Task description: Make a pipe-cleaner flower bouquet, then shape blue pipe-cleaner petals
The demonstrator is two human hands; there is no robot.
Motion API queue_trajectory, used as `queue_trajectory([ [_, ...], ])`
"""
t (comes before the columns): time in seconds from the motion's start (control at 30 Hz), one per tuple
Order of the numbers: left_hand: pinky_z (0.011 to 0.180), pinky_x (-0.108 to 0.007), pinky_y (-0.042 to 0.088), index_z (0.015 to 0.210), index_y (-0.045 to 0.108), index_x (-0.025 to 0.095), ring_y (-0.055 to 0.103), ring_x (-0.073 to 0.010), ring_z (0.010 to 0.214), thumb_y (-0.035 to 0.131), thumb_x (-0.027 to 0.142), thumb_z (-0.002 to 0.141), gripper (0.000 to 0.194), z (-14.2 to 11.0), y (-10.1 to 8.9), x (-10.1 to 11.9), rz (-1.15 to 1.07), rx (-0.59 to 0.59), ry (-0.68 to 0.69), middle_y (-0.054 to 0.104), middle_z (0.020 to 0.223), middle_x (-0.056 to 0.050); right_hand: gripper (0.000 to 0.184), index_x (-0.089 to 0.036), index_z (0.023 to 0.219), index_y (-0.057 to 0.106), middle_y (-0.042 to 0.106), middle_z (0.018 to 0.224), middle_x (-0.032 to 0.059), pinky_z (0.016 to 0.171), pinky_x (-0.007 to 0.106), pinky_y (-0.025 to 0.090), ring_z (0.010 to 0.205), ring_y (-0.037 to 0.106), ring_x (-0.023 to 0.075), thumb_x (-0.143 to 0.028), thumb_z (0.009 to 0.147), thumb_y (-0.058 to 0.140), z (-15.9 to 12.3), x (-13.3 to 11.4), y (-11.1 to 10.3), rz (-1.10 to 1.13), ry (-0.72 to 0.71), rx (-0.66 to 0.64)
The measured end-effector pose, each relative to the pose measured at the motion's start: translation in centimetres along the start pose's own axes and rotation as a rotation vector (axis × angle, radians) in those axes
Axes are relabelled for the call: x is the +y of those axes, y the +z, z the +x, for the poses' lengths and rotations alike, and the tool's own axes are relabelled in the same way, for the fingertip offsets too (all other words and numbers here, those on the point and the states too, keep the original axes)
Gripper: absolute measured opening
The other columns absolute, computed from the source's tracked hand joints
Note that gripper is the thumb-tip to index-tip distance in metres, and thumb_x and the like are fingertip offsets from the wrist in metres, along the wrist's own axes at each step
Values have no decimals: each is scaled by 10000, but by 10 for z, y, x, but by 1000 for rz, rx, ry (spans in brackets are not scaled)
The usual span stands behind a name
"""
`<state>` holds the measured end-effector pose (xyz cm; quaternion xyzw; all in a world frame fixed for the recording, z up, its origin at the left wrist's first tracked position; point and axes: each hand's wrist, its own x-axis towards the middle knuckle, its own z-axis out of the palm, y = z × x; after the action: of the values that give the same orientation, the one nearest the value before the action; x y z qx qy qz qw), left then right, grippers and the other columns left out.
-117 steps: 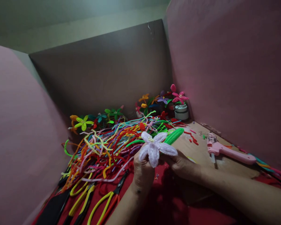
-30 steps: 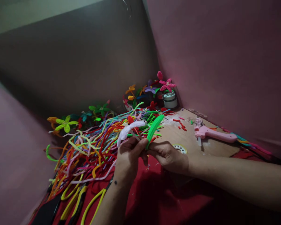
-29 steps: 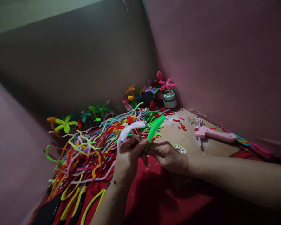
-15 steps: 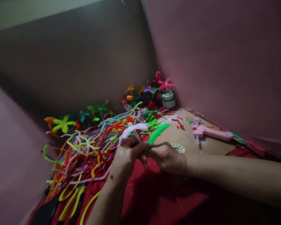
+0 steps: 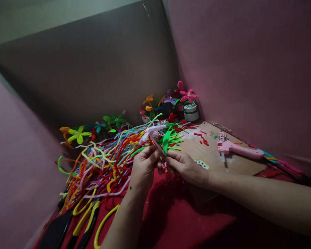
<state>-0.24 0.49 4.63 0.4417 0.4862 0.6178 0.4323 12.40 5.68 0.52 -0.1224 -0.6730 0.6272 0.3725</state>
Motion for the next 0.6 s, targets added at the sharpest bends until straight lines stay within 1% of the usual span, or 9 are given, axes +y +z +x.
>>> queue_trajectory([
  [0.1,333,-174,372,748,599,115,405,-40,373,692,281,659,211,1,0,-1,30,30,7,534,557,34,299,-142,784,541,486,547,-39,430,176,321,438,400,54,-421,849,454,1,-4,-1,94,79,-34],
  [0.17,330,-175,365,730,592,114,409,-39,372,680,315,672,226,2,0,-1,43,45,16,541,575,28,326,-131,766,561,534,572,-19,470,192,371,464,461,67,-440,830,477,2,-6,-3,141,98,-41],
  [0.23,329,-175,360,739,592,117,416,-38,370,660,350,691,247,3,0,-1,54,58,17,551,591,25,335,-121,737,571,564,594,-3,518,209,402,506,509,81,-440,813,502,4,-6,-6,167,88,-23],
  [0.3,329,-173,358,767,594,124,418,-37,367,654,367,694,261,5,-2,-4,70,86,10,560,598,28,328,-119,733,576,577,596,1,508,212,398,503,520,85,-435,800,520,6,-6,-8,182,77,15],
  [0.37,333,-170,359,792,592,128,425,-40,374,659,370,688,272,6,-4,-8,94,116,7,560,594,32,309,-121,751,579,579,592,-5,449,201,360,456,500,76,-425,786,536,7,-7,-10,185,83,63],
  [0.47,340,-174,366,796,580,123,438,-48,384,644,372,696,276,5,-6,-13,145,137,8,561,593,27,270,-128,740,575,554,558,-25,404,188,316,404,446,55,-392,781,540,11,-13,-16,164,45,182],
  [0.53,340,-181,370,796,572,121,443,-56,383,631,360,703,264,6,-5,-13,181,144,10,557,582,26,231,-135,739,575,546,551,-31,402,187,308,399,413,47,-359,783,539,15,-19,-24,128,-44,319],
  [0.6,340,-186,376,794,567,122,451,-63,382,624,338,701,241,11,1,-12,230,138,11,556,579,27,189,-145,775,578,547,571,-33,399,188,301,400,395,42,-330,783,542,20,-26,-36,110,-155,474],
])
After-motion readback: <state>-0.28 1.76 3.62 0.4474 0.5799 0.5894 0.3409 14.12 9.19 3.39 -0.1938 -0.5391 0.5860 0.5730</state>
